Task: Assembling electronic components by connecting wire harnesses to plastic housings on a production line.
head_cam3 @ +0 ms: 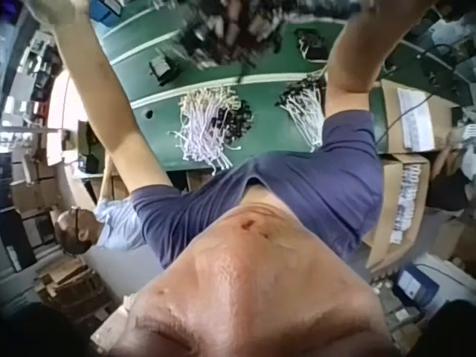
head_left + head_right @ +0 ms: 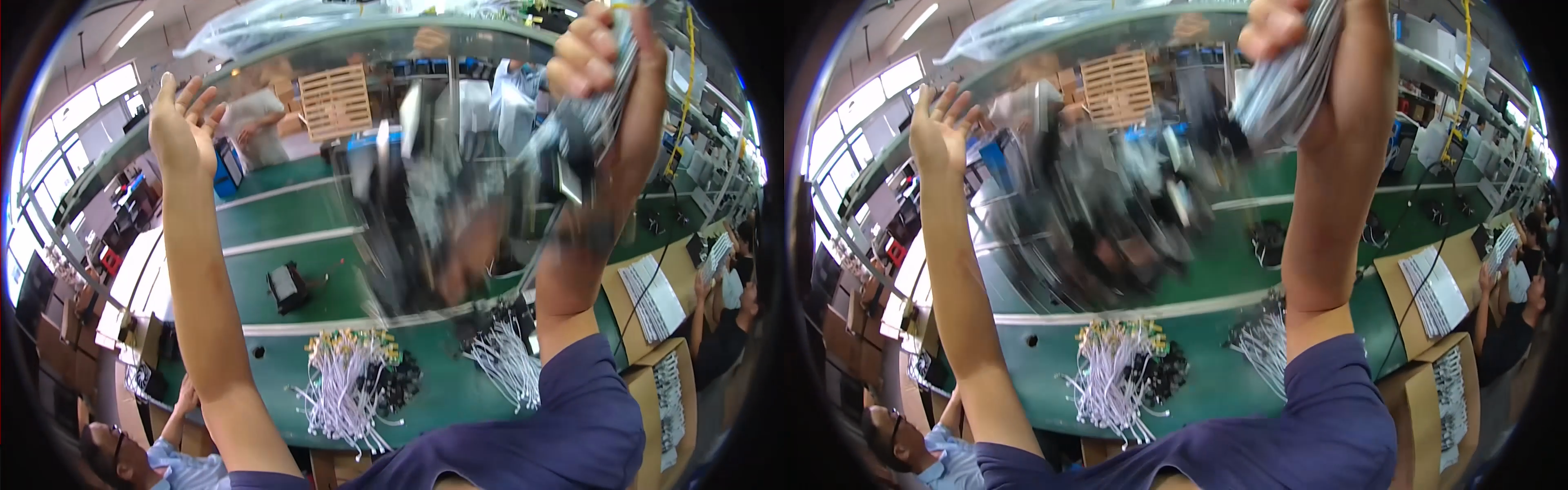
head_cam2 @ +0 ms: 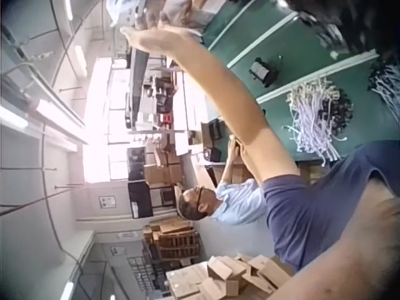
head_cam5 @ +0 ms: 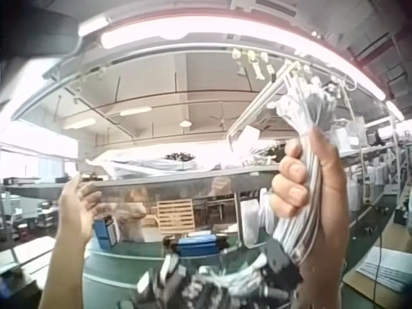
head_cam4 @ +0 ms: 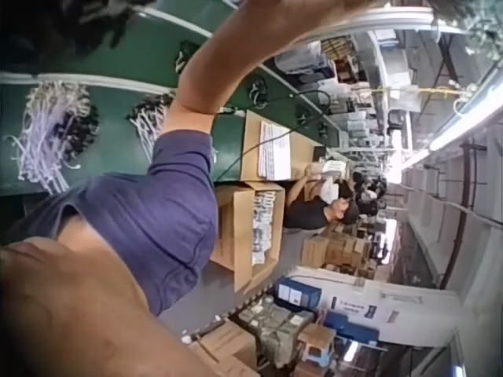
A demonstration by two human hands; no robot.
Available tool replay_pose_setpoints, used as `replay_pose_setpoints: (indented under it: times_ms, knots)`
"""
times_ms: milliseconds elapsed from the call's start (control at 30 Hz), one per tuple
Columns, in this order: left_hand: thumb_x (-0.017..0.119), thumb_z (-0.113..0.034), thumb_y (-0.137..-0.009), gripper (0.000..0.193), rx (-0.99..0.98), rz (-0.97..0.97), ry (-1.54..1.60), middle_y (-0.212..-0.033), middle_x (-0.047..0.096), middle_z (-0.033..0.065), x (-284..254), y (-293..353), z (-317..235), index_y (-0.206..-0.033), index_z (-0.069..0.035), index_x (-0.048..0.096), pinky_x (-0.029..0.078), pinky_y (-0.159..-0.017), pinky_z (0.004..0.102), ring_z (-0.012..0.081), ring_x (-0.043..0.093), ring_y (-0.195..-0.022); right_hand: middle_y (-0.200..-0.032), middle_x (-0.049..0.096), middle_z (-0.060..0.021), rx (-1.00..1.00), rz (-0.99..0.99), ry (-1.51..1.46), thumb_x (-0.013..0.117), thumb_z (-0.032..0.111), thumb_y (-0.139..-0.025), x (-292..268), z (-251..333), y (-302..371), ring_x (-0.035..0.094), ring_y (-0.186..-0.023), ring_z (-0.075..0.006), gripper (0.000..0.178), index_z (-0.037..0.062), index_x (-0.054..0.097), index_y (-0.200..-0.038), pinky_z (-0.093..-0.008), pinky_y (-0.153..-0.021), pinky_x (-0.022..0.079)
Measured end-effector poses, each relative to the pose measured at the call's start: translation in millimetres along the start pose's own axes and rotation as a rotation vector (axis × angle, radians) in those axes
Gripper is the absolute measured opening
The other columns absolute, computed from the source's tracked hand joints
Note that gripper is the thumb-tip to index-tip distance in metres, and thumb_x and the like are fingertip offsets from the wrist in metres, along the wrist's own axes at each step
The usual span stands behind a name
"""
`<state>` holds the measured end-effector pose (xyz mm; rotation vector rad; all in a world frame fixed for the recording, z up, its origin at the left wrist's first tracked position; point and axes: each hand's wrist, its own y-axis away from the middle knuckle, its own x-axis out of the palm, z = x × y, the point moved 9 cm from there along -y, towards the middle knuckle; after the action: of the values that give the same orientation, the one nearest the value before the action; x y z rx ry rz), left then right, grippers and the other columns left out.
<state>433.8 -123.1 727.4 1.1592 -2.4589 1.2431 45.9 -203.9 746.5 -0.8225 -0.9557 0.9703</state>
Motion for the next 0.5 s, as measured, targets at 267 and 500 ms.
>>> replay_pose_setpoints:
  times_ms: [267, 500]
  knots:
    - [0.074, -0.044, -0.076, 0.088, -0.582, 1.208, -0.295, -0.124, 0.052, 0.0188, 56, 307, 131, -0.135, 0.008, 0.034, 0.041, -0.099, 0.0376, 0.0238, 0.054, -0.113, -0.078, 0.064, -0.0068, 0.944, -0.231, 0.243, 0.07, 0.018, -0.083, -45, -177, 197, 0.063, -0.068, -0.015, 0.024, 0.0009, 0.058, -0.095, -0.0285, -0.065, 0.052]
    - [0.078, -0.033, -0.077, 0.067, -0.808, 1.035, -0.447, -0.107, 0.064, 0.016, 9, 434, 263, -0.126, 0.002, 0.047, 0.05, -0.085, 0.0353, 0.0219, 0.064, -0.099, -0.066, 0.058, -0.0047, 0.744, -0.667, 0.494, 0.067, 0.012, -0.085, -129, -210, 303, 0.058, -0.055, -0.0123, 0.014, 0.0009, 0.058, -0.085, -0.0277, -0.052, 0.05]
